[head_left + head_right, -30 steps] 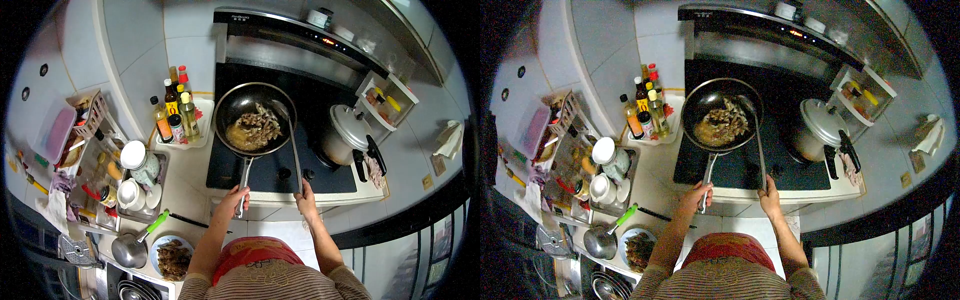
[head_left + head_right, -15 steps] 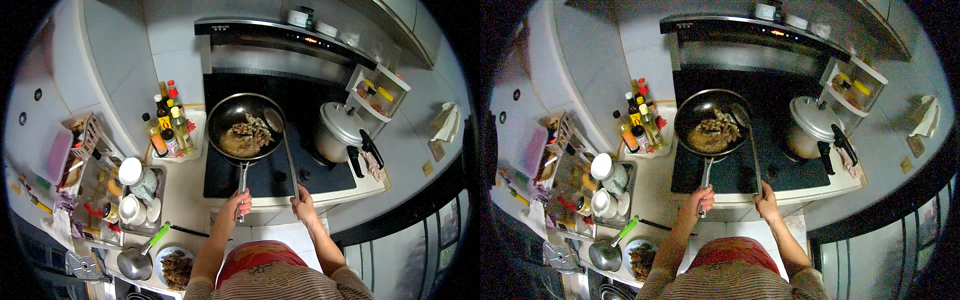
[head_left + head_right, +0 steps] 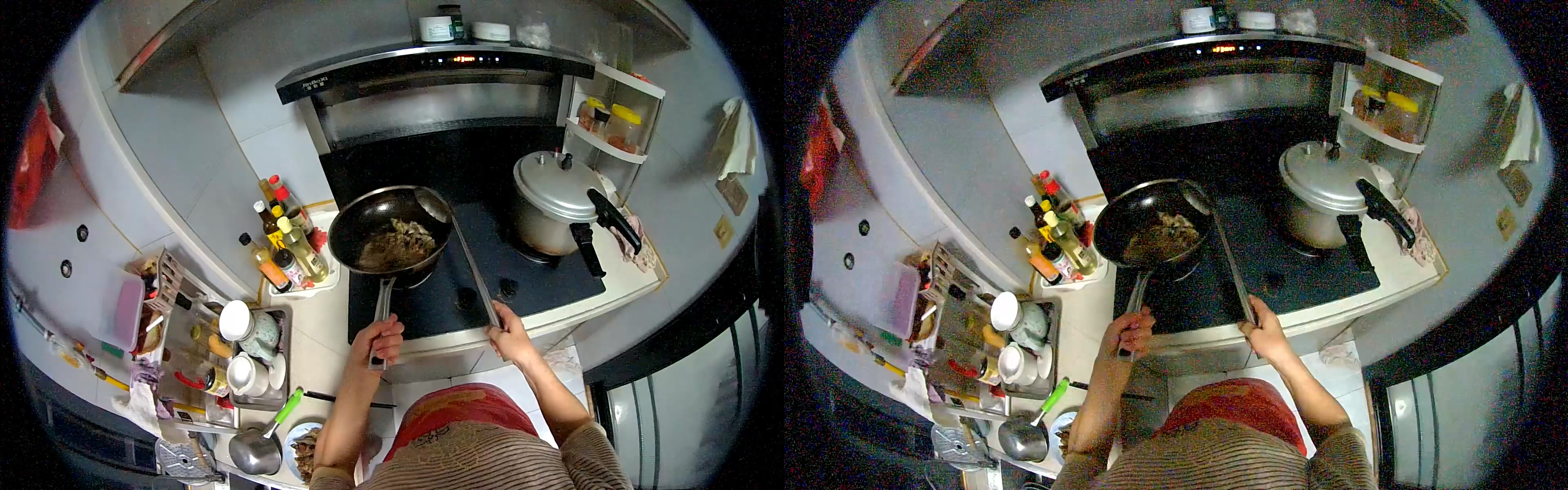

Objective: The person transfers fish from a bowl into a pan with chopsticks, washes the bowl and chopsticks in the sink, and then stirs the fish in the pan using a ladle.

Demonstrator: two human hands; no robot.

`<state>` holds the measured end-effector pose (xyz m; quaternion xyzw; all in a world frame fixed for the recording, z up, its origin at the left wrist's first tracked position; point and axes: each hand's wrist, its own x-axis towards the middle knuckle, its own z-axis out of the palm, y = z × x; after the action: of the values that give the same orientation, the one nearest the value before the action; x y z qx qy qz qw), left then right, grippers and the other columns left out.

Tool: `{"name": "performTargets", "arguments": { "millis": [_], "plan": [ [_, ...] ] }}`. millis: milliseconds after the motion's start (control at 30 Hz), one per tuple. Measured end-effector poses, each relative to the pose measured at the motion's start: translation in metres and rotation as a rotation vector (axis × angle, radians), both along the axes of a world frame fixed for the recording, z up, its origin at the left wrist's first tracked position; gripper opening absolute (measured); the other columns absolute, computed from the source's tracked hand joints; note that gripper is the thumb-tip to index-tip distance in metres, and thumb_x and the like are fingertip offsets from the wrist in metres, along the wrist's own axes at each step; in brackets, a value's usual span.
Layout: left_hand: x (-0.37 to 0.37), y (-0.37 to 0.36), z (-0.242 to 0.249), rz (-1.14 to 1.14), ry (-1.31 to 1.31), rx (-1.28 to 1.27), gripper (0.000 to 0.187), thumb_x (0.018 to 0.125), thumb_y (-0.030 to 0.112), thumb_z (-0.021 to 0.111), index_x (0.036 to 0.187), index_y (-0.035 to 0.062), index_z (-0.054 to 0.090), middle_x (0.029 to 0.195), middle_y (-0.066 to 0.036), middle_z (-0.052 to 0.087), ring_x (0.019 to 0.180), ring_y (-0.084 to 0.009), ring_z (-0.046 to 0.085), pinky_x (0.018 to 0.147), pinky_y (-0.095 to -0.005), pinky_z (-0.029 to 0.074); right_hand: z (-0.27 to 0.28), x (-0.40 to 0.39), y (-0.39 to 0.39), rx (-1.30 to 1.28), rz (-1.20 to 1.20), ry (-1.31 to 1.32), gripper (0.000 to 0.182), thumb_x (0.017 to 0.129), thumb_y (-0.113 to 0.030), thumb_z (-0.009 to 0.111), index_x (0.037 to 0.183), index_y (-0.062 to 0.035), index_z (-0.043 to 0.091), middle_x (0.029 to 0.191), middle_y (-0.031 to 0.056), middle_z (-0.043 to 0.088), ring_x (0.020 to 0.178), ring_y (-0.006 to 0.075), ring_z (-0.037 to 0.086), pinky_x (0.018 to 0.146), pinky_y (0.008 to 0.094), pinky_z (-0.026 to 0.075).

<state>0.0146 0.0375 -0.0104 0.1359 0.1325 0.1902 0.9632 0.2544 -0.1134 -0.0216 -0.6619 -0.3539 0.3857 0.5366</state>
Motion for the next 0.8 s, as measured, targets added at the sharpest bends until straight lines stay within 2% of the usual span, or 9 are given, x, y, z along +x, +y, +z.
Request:
{"name": "performTargets", "arguments": {
  "millis": [67,133,167,267,367,433,533,667,800],
  "plan": [
    [-0.003,-0.010,0.022,0.078,0.071,-0.005,0.012,0.086,0.009,0.052,0.077,0.0090,0.044,0.058,0.004,0.036,0.042,-0.0026,0.032,0.035,-0.0173,0.026,0.000,0.001,0.000,-0.002,0.018,0.019,0.057,0.079,-0.001,0.055,0.132,-0.0006,0.033,0.064,0.0048,0.052,0.041,0.0102,0.043,0.036,0.0260,0.035],
    [-0.011,-0.012,0.023,0.093,0.122,0.028,0.004,0.086,0.007,0.049,0.087,0.0042,0.046,0.063,0.003,0.038,0.043,-0.0023,0.033,0.035,-0.0168,0.028,-0.002,0.001,0.000,-0.005,0.041,0.032,0.058,0.079,-0.002,0.055,0.133,-0.0004,0.032,0.064,0.0047,0.051,0.041,0.0105,0.043,0.036,0.0264,0.035],
    [-0.015,-0.012,0.024,0.098,0.150,0.044,0.008,0.086,0.006,0.047,0.092,0.0018,0.048,0.065,0.002,0.040,0.044,-0.0022,0.034,0.036,-0.0165,0.030,-0.004,0.001,0.000,-0.009,0.055,0.039,0.059,0.080,-0.003,0.055,0.133,-0.0009,0.032,0.064,0.0047,0.051,0.042,0.0106,0.044,0.036,0.0266,0.035],
    [-0.018,-0.013,0.037,0.102,0.275,0.168,0.008,0.084,0.007,0.048,0.092,0.0031,0.048,0.066,0.003,0.041,0.044,-0.0020,0.034,0.035,-0.0171,0.027,-0.005,0.003,0.000,-0.041,0.089,0.071,0.059,0.081,-0.005,0.056,0.134,-0.0023,0.031,0.063,0.0048,0.050,0.043,0.0109,0.044,0.037,0.0274,0.035],
    [-0.016,-0.015,0.044,0.119,0.347,0.182,0.006,0.082,0.004,0.050,0.079,0.0072,0.047,0.060,0.002,0.038,0.042,-0.0030,0.033,0.033,-0.0182,0.025,-0.005,0.002,0.002,-0.069,0.099,0.094,0.060,0.081,-0.007,0.056,0.135,-0.0038,0.030,0.063,0.0048,0.050,0.045,0.0113,0.045,0.037,0.0277,0.035],
    [-0.016,-0.012,0.042,0.096,0.386,0.157,0.004,0.082,0.004,0.050,0.080,0.0074,0.049,0.061,0.002,0.039,0.042,-0.0032,0.034,0.033,-0.0184,0.026,-0.008,0.003,0.003,-0.049,0.105,0.083,0.059,0.081,-0.008,0.057,0.135,-0.0046,0.031,0.063,0.0044,0.051,0.044,0.0113,0.044,0.037,0.0278,0.035],
    [-0.017,-0.011,0.037,0.061,0.390,0.165,0.007,0.081,0.005,0.052,0.088,0.0060,0.051,0.062,0.002,0.041,0.042,-0.0034,0.034,0.033,-0.0184,0.026,-0.013,0.006,0.005,-0.088,0.118,0.064,0.059,0.081,-0.009,0.057,0.134,-0.0041,0.031,0.084,0.0124,0.059,0.064,0.0195,0.057,0.055,0.0305,0.047],
    [-0.015,-0.011,0.037,0.032,0.365,0.117,0.008,0.082,0.002,0.052,0.088,0.0068,0.054,0.062,0.001,0.043,0.042,-0.0056,0.036,0.033,-0.0204,0.029,-0.033,0.007,0.010,-0.050,0.108,-0.057,0.059,0.082,-0.009,0.057,0.134,-0.0006,0.031,0.120,0.0201,0.050,0.108,0.0275,0.049,0.091,0.0319,0.038],
    [-0.011,-0.014,0.041,0.073,0.421,0.126,0.009,0.081,0.001,0.052,0.086,0.0075,0.052,0.062,0.001,0.043,0.042,-0.0057,0.037,0.033,-0.0201,0.028,-0.013,0.006,0.011,-0.031,0.131,-0.033,0.059,0.082,-0.008,0.057,0.134,0.0016,0.029,0.131,0.0210,0.041,0.123,0.0283,0.038,0.102,0.0320,0.028]
  ]
}}
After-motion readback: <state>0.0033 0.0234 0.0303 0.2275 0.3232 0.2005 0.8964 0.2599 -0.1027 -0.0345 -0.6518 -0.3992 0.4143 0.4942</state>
